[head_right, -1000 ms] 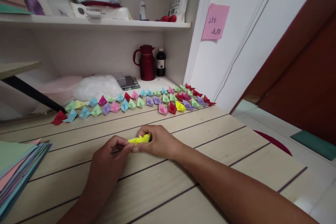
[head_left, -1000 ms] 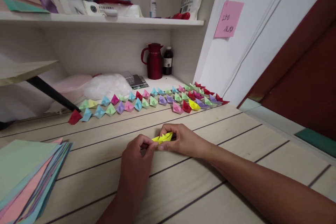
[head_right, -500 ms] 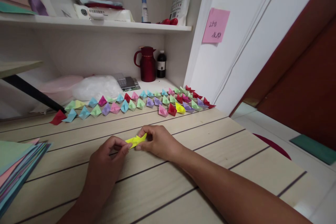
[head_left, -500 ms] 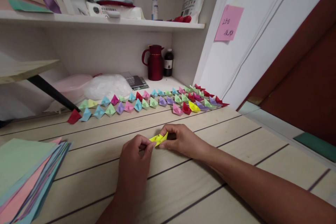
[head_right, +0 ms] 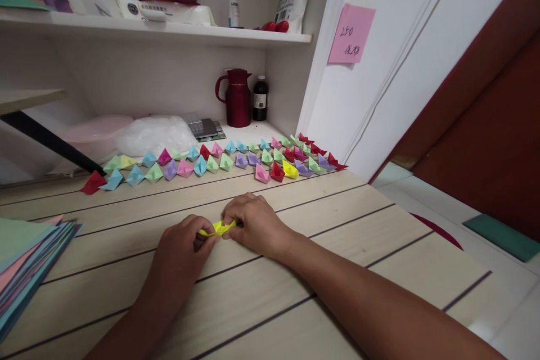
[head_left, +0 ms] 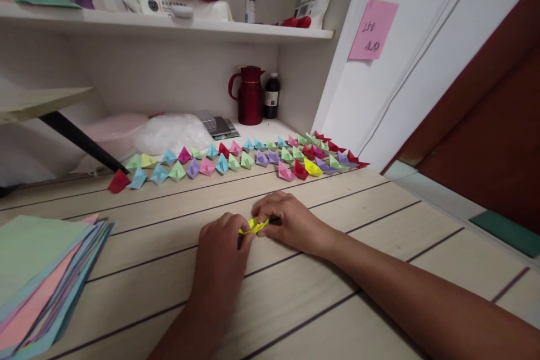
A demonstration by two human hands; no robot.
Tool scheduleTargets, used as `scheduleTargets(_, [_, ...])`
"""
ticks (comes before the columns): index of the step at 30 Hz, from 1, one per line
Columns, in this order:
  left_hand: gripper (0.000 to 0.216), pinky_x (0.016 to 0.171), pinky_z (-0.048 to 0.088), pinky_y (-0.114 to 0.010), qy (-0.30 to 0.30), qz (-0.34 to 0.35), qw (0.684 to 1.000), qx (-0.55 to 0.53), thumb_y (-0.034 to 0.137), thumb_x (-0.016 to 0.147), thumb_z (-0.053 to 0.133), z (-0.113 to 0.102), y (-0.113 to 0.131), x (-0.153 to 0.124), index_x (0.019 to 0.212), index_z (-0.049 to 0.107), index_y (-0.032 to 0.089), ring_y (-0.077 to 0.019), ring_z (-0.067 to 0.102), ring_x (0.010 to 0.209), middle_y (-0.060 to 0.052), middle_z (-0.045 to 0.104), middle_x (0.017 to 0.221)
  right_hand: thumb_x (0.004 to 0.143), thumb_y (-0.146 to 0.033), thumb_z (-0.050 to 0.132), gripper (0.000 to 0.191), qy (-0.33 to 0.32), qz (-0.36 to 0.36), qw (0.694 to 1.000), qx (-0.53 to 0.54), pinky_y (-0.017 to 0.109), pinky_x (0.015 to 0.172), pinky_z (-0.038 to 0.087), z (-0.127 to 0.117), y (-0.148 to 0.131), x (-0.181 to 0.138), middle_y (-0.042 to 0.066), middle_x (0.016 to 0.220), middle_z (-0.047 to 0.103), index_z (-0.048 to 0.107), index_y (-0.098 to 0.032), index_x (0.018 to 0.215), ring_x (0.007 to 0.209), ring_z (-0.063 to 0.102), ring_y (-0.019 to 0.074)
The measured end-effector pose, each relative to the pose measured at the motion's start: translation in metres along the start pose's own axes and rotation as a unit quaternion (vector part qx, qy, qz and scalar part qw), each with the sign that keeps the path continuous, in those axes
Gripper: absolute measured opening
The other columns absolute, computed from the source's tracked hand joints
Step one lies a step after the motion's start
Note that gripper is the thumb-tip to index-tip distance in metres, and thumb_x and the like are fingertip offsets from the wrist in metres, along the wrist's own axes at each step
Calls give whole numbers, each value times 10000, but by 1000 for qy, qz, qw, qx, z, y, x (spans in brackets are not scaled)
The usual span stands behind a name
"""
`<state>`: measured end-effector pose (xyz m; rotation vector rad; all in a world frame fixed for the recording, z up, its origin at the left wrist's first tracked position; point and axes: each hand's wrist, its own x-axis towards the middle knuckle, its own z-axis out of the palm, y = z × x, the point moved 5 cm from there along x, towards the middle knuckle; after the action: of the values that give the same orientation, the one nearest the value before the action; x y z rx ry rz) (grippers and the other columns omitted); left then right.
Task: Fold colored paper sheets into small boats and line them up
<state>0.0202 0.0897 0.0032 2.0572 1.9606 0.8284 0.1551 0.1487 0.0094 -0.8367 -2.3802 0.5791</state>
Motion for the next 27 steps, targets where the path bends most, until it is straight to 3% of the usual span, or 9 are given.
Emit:
scheduleTargets(8, [75,741,368,-340,-16,31,997,64,153,822,595,0,8,-2,769,578,203,-189,584,792,0,631,832,664,-120,747,308,-12,52,998,16,258,699,410,-9,-3,-2,6,899,657,575,-211,903,801,571,160])
scheduleTargets(13, [66,737,362,-346,-27,35,995,85,163,841,567,0,9,-3,792,587,202,-203,576,814,-12,631,852,672,-94,719,279,-24,43,998,25,241,691,399,-13,-2,-3,-12,873,643,529,-203,845,788,558,145])
scheduleTargets(18, [74,746,358,-346,-27,28,995,94,172,852,548,-2,10,-3,800,591,204,-205,577,830,-18,632,871,714,-101,701,149,-50,5,999,13,236,687,409,-13,-2,-3,-4,809,644,578,-183,729,761,571,137])
scheduleTargets(23, [91,737,358,-341,-36,36,993,108,146,852,529,-1,11,-4,818,593,201,-209,576,838,-29,631,885,740,-81,672,119,-44,0,999,30,251,715,438,-14,-2,-3,16,863,669,650,-194,770,810,597,151])
scheduleTargets(27, [67,730,358,-338,-42,38,990,127,165,857,546,0,11,-5,832,597,201,-213,575,840,-37,631,899,724,-95,691,161,-36,15,997,66,243,687,451,-13,-3,-4,9,909,657,620,-195,828,778,596,139])
